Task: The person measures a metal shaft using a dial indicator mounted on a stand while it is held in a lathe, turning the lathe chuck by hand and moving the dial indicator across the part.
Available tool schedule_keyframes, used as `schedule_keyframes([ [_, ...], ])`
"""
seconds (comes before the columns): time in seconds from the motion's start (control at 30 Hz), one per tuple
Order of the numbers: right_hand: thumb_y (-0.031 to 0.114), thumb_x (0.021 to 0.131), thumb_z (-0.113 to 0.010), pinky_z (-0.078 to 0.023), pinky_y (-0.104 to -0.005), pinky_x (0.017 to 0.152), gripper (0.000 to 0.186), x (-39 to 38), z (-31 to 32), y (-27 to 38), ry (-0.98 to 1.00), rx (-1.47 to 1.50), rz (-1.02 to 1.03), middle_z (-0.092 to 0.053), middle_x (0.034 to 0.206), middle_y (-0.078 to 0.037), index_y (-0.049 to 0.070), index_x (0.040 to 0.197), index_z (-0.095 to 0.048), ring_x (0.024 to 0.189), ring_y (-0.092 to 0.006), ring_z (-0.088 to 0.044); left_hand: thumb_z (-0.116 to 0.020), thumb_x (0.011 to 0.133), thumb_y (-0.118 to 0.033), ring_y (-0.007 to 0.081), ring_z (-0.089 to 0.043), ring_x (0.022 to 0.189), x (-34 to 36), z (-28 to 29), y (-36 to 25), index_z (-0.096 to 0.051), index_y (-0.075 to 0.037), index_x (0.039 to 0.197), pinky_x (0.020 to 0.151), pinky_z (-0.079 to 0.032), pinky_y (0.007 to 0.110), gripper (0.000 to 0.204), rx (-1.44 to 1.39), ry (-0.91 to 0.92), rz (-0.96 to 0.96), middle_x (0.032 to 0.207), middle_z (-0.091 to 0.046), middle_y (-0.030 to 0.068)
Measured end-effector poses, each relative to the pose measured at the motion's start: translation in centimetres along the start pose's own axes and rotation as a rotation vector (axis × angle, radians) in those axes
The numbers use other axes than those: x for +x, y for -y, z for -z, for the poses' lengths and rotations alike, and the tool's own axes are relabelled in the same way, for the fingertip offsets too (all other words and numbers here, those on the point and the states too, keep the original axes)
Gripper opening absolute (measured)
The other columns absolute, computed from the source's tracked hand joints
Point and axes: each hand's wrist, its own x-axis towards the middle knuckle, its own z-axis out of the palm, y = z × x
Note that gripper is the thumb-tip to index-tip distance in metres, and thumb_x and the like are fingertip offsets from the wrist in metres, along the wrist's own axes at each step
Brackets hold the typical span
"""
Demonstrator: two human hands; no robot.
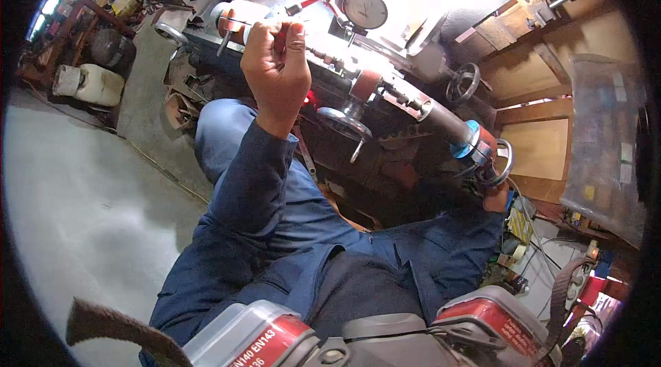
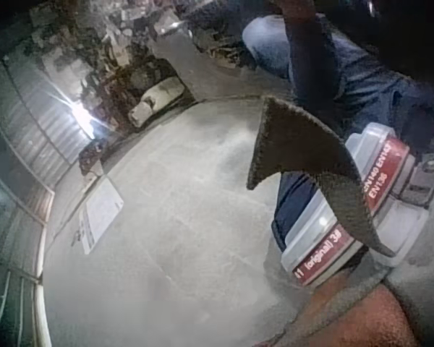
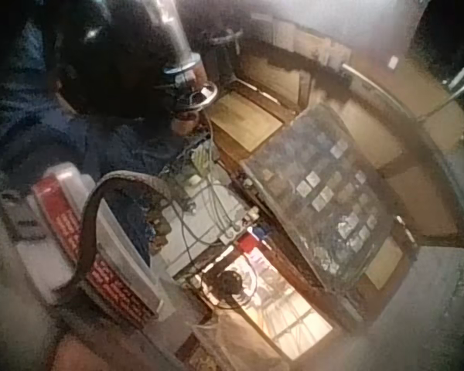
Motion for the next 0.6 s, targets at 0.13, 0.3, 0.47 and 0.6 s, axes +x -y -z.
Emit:
schedule_keyframes([
  [0.13, 0.016, 0.094, -0.057, -0.047, -0.0358, 0.090, 0.019, -0.5, -2.8, 6.8, -0.460, -0.360, 0.254, -0.066, 0.103, -0.008, 0.001, 0.103, -0.066, 0.096, -0.0213, -0.062, -0.066, 0.090, -0.008, 0.0133, -0.055, 0.071, -1.4, 0.1, -2.7, -0.061, -0.001, 0.087, 0.065, -0.044, 0.025, 0.008, -0.243, 0.087, 0.122, 0.081, -0.057, 0.0075],
  [0.3, 0.016, 0.096, -0.055, -0.046, -0.0331, 0.090, 0.024, -6.2, -12.4, 23.2, -0.060, 0.115, 0.364, -0.065, 0.102, -0.012, -0.001, 0.111, -0.063, 0.095, -0.0211, -0.061, -0.074, 0.078, -0.009, 0.0236, -0.053, 0.094, -7.6, -2.9, -8.9, -0.068, -0.005, 0.087, 0.081, -0.043, 0.035, 0.011, -0.419, 0.651, 0.039, 0.096, -0.054, 0.0096],
  [0.47, 0.007, 0.093, -0.057, -0.050, -0.0325, 0.077, 0.023, -4.5, -14.9, 25.8, 0.279, 0.192, 0.370, -0.065, 0.088, -0.012, -0.003, 0.114, -0.062, 0.083, -0.0215, -0.063, -0.064, 0.092, -0.010, 0.0159, -0.051, 0.087, -10.7, -2.3, -9.7, -0.065, -0.003, 0.091, 0.078, -0.042, 0.027, 0.008, -0.582, 0.571, 0.501, 0.098, -0.052, 0.0078],
  [0.6, 0.002, 0.088, -0.058, -0.049, -0.0356, 0.068, 0.025, 2.8, -14.6, 26.1, 0.230, -0.058, 0.821, -0.062, 0.078, -0.013, 0.000, 0.112, -0.066, 0.075, -0.0261, -0.062, -0.056, 0.099, -0.018, 0.0049, -0.043, 0.066, -9.5, -2.9, -5.1, -0.053, -0.006, 0.106, 0.057, -0.035, 0.019, 0.015, -0.555, 0.062, 0.788, 0.079, -0.048, -0.0035],
])
